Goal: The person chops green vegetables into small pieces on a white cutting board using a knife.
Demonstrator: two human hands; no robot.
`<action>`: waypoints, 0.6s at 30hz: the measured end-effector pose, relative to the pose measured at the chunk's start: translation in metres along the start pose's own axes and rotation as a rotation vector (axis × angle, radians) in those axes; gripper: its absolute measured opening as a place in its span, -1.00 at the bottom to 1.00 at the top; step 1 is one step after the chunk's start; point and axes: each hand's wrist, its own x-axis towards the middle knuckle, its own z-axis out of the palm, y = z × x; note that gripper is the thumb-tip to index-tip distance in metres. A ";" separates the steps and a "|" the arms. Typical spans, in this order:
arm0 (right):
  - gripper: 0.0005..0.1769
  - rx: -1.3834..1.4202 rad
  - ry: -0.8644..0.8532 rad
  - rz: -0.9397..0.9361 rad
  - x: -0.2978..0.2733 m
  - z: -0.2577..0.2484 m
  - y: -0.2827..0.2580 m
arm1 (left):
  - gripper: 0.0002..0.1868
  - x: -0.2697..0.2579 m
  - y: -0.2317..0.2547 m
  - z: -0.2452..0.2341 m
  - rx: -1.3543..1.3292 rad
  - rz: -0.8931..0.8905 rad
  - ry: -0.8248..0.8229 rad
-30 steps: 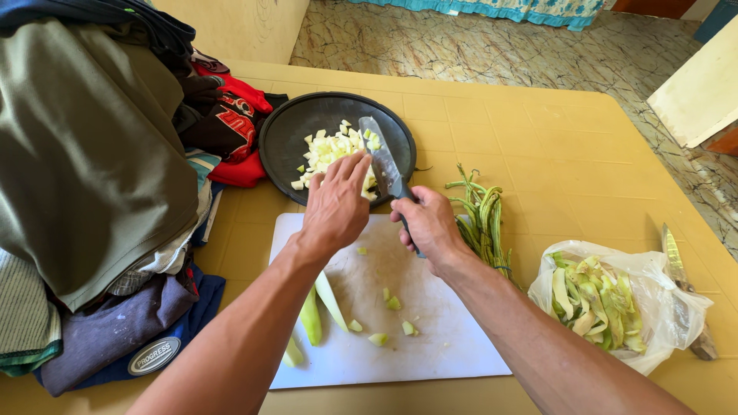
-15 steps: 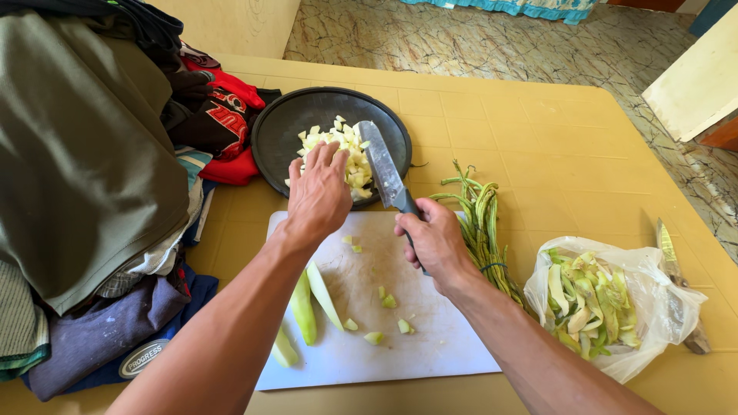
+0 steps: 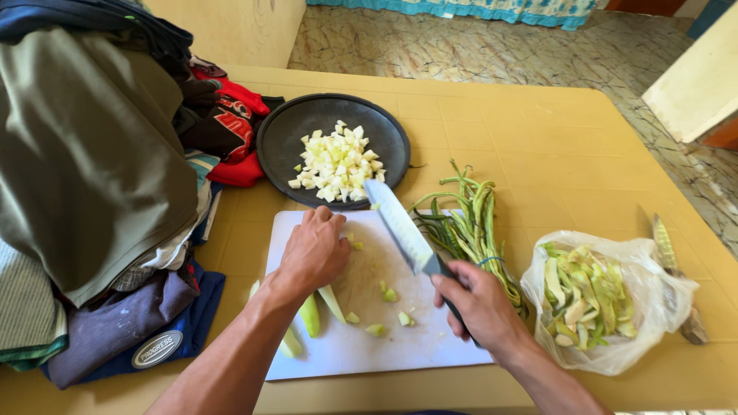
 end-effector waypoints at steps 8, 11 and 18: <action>-0.66 -0.104 -0.015 0.024 -0.034 -0.030 0.062 | -0.61 -0.013 0.019 0.012 0.003 0.041 -0.078; -0.68 -0.059 -0.041 0.037 -0.040 -0.035 0.075 | -0.60 -0.023 0.027 0.009 -0.005 0.061 -0.107; -0.65 -0.065 -0.155 0.031 -0.052 -0.043 0.089 | -0.55 -0.054 0.045 -0.001 0.026 0.115 -0.233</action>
